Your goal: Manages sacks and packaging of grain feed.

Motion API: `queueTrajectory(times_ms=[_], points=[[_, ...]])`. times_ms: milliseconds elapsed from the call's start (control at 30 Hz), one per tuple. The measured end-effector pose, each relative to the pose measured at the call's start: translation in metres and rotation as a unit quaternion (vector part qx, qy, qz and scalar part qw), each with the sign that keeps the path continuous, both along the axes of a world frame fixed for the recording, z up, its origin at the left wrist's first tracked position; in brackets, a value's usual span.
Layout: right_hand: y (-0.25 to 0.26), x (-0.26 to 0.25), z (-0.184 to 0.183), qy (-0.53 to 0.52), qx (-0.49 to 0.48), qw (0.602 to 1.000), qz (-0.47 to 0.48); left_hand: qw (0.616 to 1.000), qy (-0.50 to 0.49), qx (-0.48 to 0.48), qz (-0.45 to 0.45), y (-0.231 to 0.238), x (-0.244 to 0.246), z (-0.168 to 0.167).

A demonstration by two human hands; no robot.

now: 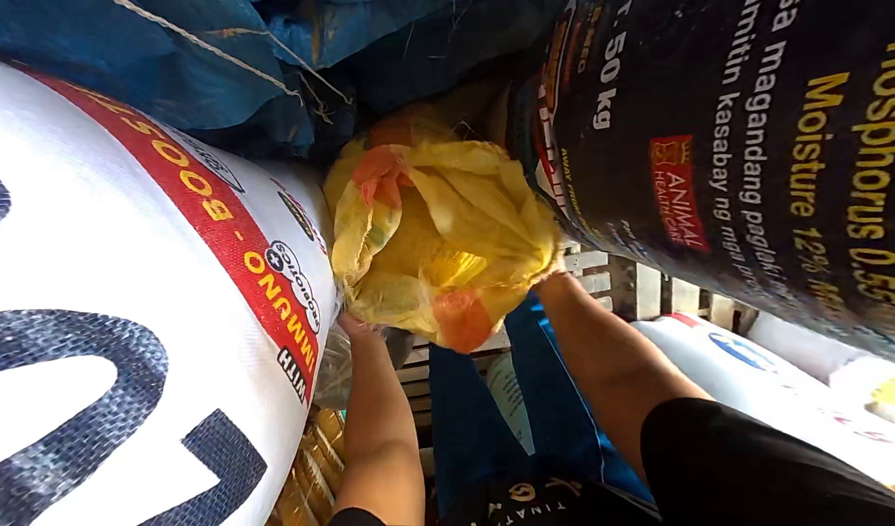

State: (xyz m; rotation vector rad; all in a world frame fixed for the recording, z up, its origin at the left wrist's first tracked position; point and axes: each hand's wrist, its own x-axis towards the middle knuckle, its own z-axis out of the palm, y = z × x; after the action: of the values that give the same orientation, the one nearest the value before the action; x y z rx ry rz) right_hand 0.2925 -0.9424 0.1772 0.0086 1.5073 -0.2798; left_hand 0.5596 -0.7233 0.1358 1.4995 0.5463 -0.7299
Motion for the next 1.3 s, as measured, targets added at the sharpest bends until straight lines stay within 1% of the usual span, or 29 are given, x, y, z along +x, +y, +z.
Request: queueTrajectory(times_ms=[33, 67, 100, 133, 200, 233, 267, 300, 333, 367, 433, 467, 533, 633, 700, 767, 800, 833, 867, 900, 967, 1000, 1033, 1067, 1133, 1167, 1200, 1233, 1300], points=[[0.001, -0.013, -0.010, -0.006, -0.030, 0.999, -0.029, 1.000, -0.005, -0.014, 0.017, 0.007, 0.005, -0.002], [0.017, -0.032, -0.037, -0.043, -0.105, 0.993, -0.037, 0.999, -0.001, -0.004, 0.033, 0.009, 0.007, -0.003], [0.030, -0.046, -0.059, -0.061, -0.155, 0.986, -0.014, 0.999, 0.005, 0.028, 0.038, 0.009, 0.007, 0.000], [0.039, -0.054, -0.069, -0.026, -0.176, 0.983, 0.033, 0.997, 0.012, 0.070, 0.035, 0.009, 0.004, 0.005], [0.051, -0.055, -0.058, 0.155, -0.166, 0.963, 0.141, 0.983, -0.006, 0.182, 0.001, 0.012, -0.008, 0.017], [0.055, -0.045, -0.042, 0.258, -0.162, 0.938, 0.167, 0.964, -0.041, 0.260, -0.035, 0.012, -0.017, 0.024], [0.060, -0.034, -0.023, 0.330, -0.144, 0.915, 0.183, 0.933, -0.081, 0.342, -0.076, 0.011, -0.028, 0.034], [0.065, -0.021, -0.004, 0.364, -0.119, 0.905, 0.186, 0.904, -0.096, 0.400, -0.112, 0.006, -0.040, 0.044], [0.071, -0.008, 0.009, 0.370, -0.081, 0.909, 0.172, 0.895, -0.073, 0.420, -0.129, -0.003, -0.053, 0.056], [0.076, 0.005, 0.015, 0.353, -0.033, 0.923, 0.149, 0.900, -0.026, 0.413, -0.137, -0.013, -0.066, 0.064], [0.084, 0.027, 0.011, 0.262, 0.062, 0.960, 0.081, 0.921, 0.073, 0.365, -0.117, -0.032, -0.087, 0.069], [0.089, 0.036, 0.002, 0.225, 0.091, 0.969, 0.039, 0.931, 0.109, 0.336, -0.095, -0.038, -0.094, 0.063], [0.097, 0.044, -0.020, 0.161, 0.124, 0.978, -0.054, 0.952, 0.129, 0.276, -0.032, -0.040, -0.102, 0.039], [0.094, 0.049, -0.027, 0.054, 0.081, 0.979, -0.178, 0.975, 0.145, 0.150, 0.075, -0.039, -0.095, 0.023], [0.090, 0.045, -0.015, -0.048, 0.028, 0.974, -0.220, 0.987, 0.133, 0.041, 0.083, -0.038, -0.083, 0.035], [0.089, 0.034, -0.002, -0.184, -0.018, 0.957, -0.221, 0.990, 0.118, -0.051, 0.058, -0.027, -0.071, 0.045], [0.093, 0.027, -0.006, -0.283, -0.040, 0.936, -0.205, 0.987, 0.122, -0.088, 0.051, -0.022, -0.065, 0.048], [0.096, 0.023, -0.010, -0.345, -0.052, 0.919, -0.185, 0.986, 0.127, -0.098, 0.051, -0.016, -0.062, 0.052], [0.098, 0.024, -0.012, -0.346, -0.055, 0.921, -0.170, 0.986, 0.129, -0.084, 0.061, -0.013, -0.059, 0.057], [0.099, 0.026, -0.011, -0.289, -0.049, 0.942, -0.165, 0.988, 0.126, -0.035, 0.083, -0.014, -0.058, 0.061], [0.096, 0.036, -0.008, -0.065, 0.005, 0.987, -0.150, 0.984, 0.116, 0.091, 0.104, -0.016, -0.059, 0.067], [0.094, 0.043, -0.006, 0.070, 0.026, 0.991, -0.115, 0.978, 0.114, 0.158, 0.073, -0.016, -0.060, 0.068], [0.093, 0.048, -0.003, 0.190, 0.036, 0.980, -0.054, 0.965, 0.108, 0.237, 0.014, -0.015, -0.063, 0.069], [0.093, 0.051, 0.003, 0.270, 0.031, 0.962, 0.019, 0.945, 0.096, 0.307, -0.051, -0.012, -0.067, 0.069], [0.091, 0.057, 0.015, 0.335, -0.031, 0.929, 0.156, 0.902, 0.062, 0.399, -0.157, -0.007, -0.071, 0.065], [0.089, 0.060, 0.020, 0.341, -0.070, 0.917, 0.195, 0.886, 0.049, 0.420, -0.189, -0.008, -0.073, 0.061], [0.086, 0.064, 0.023, 0.338, -0.100, 0.910, 0.220, 0.883, 0.048, 0.420, -0.203, -0.009, -0.074, 0.056], [0.082, 0.068, 0.021, 0.331, -0.109, 0.907, 0.236, 0.893, 0.063, 0.395, -0.203, -0.012, -0.077, 0.052], [0.072, 0.076, 0.008, 0.317, -0.064, 0.919, 0.224, 0.923, 0.122, 0.321, -0.176, -0.024, -0.079, 0.047]])
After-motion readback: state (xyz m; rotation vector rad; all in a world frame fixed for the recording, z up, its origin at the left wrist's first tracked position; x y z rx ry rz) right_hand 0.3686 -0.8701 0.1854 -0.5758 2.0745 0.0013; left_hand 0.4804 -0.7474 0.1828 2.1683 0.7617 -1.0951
